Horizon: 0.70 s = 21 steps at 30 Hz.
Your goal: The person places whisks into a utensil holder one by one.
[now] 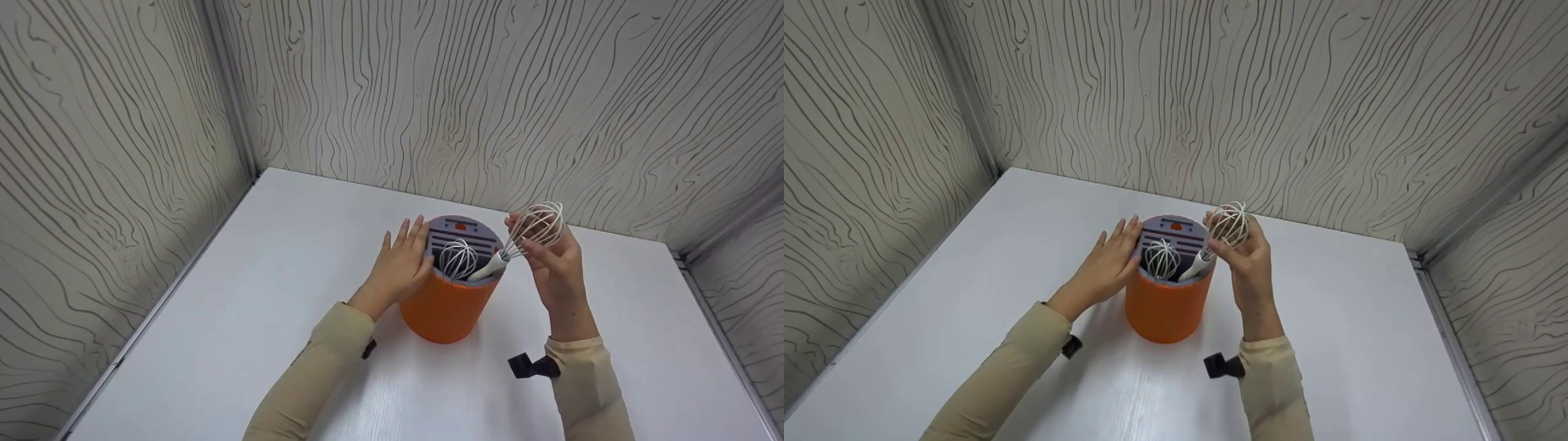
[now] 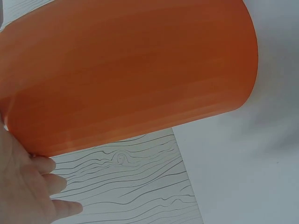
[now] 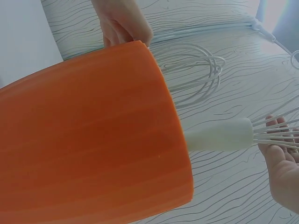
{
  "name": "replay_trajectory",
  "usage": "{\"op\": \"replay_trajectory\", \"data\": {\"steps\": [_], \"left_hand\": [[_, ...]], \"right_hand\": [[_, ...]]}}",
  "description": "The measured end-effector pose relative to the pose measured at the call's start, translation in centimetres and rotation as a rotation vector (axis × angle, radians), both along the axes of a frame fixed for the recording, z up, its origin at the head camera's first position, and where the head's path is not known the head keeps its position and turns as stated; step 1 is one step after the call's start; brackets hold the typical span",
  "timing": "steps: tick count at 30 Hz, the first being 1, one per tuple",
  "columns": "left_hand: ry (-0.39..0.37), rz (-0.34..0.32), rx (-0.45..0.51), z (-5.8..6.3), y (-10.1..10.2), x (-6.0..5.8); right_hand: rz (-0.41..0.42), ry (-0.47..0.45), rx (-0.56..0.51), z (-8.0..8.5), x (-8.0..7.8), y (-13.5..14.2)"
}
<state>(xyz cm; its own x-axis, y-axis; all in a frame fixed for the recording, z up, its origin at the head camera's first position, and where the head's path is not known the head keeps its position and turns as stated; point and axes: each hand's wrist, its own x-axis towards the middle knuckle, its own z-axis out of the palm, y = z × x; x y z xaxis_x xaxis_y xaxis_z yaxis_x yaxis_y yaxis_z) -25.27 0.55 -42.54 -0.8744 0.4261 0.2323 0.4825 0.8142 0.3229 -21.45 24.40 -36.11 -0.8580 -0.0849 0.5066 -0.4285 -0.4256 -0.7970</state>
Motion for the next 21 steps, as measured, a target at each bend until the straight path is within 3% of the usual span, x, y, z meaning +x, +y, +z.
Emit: {"op": "replay_trajectory", "data": {"steps": [11, 21], "left_hand": [[-0.023, -0.004, -0.027, 0.24, -0.07, 0.08], [-0.019, -0.001, -0.013, 0.11, 0.0, 0.01]], "right_hand": [[-0.038, -0.073, 0.055, -0.32, 0.22, -0.19], [0.003, -0.101, 0.055, -0.91, 0.05, -0.19]]}}
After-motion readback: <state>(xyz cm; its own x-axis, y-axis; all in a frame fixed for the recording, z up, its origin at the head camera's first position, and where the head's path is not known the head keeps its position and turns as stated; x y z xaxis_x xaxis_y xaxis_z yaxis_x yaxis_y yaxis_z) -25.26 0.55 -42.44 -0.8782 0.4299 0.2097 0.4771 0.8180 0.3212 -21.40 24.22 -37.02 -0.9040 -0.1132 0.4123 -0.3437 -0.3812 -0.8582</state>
